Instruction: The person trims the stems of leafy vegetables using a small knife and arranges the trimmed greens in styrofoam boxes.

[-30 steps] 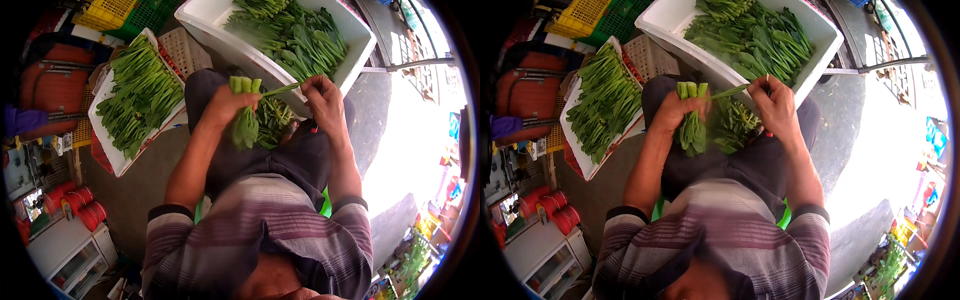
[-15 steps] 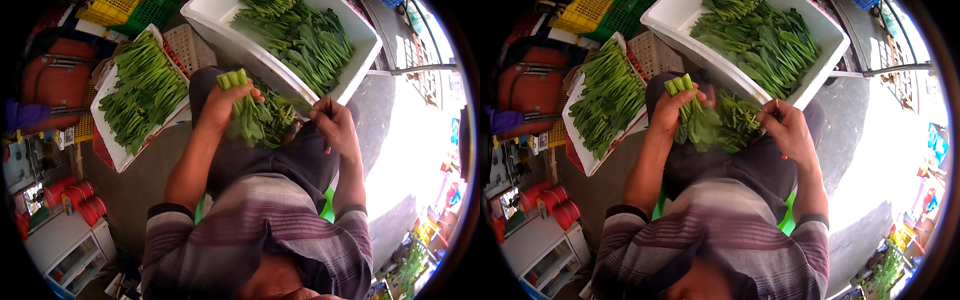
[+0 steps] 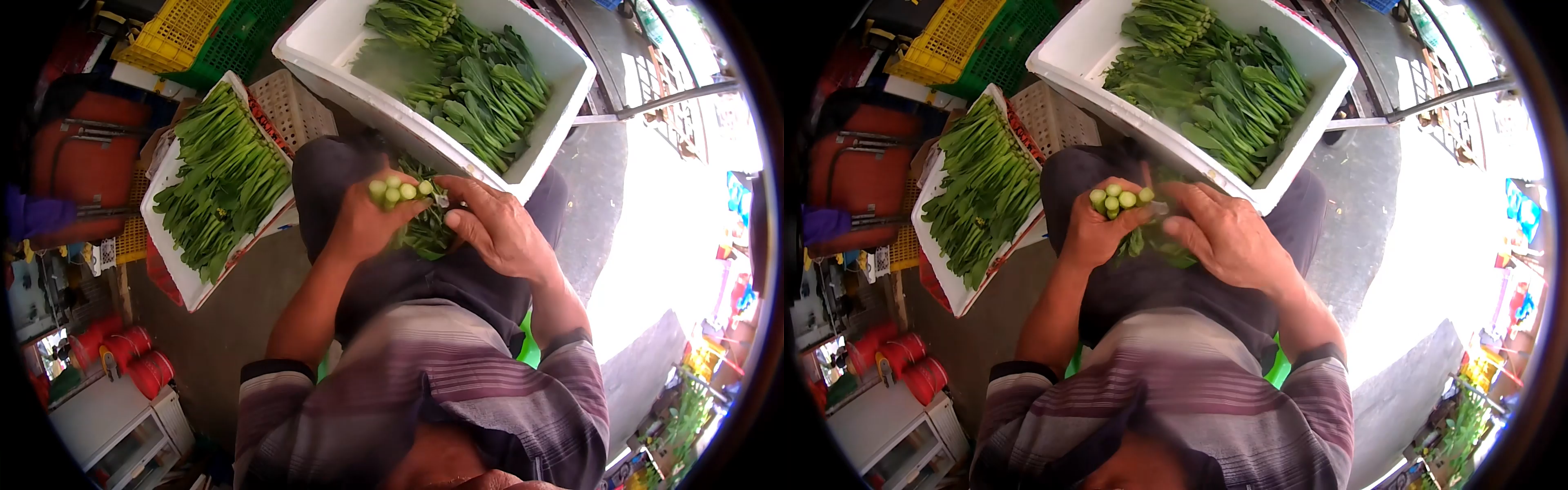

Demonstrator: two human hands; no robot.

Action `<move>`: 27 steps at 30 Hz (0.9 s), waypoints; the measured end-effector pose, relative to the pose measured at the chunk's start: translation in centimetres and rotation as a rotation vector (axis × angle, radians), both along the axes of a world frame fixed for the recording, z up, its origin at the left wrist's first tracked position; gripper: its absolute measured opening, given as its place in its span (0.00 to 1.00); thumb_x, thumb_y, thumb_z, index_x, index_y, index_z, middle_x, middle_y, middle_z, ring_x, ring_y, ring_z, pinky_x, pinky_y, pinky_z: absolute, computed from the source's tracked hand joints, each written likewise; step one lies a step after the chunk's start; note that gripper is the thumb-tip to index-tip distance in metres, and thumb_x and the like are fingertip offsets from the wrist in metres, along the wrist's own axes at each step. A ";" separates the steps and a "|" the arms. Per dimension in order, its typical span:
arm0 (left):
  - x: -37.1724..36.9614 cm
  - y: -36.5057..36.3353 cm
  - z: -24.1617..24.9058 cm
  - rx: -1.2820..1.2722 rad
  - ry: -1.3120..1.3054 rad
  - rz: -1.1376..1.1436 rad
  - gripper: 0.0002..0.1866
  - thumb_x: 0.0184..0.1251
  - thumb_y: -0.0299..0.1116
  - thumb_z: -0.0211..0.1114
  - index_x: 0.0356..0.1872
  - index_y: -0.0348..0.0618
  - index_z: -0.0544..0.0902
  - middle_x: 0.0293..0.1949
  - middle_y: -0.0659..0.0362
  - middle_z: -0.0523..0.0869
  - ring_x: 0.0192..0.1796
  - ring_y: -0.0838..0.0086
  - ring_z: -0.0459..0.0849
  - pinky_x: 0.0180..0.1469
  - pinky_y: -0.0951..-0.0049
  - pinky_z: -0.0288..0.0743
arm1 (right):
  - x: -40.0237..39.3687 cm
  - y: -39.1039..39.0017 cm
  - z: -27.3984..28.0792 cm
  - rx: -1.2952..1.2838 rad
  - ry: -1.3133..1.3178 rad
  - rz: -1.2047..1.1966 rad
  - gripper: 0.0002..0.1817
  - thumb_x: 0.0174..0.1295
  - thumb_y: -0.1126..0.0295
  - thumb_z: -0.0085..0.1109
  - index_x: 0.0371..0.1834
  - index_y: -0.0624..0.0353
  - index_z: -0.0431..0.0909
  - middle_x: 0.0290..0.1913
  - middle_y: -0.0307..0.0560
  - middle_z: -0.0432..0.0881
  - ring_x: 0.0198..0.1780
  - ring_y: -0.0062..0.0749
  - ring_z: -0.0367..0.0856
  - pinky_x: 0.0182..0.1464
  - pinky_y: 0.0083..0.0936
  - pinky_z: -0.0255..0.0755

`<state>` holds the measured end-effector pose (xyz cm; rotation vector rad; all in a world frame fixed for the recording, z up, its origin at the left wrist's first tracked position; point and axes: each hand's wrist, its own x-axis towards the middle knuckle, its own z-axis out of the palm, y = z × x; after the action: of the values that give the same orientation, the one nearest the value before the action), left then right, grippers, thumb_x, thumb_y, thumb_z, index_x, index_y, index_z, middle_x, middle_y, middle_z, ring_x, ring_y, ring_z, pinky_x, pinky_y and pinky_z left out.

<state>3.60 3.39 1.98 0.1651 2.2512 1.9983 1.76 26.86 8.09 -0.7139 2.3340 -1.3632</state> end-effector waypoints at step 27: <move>0.5 -0.2 0.7 -0.075 0.025 -0.055 0.05 0.66 0.21 0.73 0.39 0.38 0.85 0.31 0.69 0.82 0.34 0.87 0.76 0.35 0.80 0.73 | 0.5 -1.3 -1.3 -0.090 0.005 -0.001 0.19 0.75 0.64 0.58 0.64 0.60 0.76 0.42 0.64 0.87 0.45 0.65 0.86 0.46 0.49 0.77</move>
<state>4.05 3.18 2.69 0.2431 2.3064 1.8913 2.28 25.55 6.81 -0.7434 2.2895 -1.4764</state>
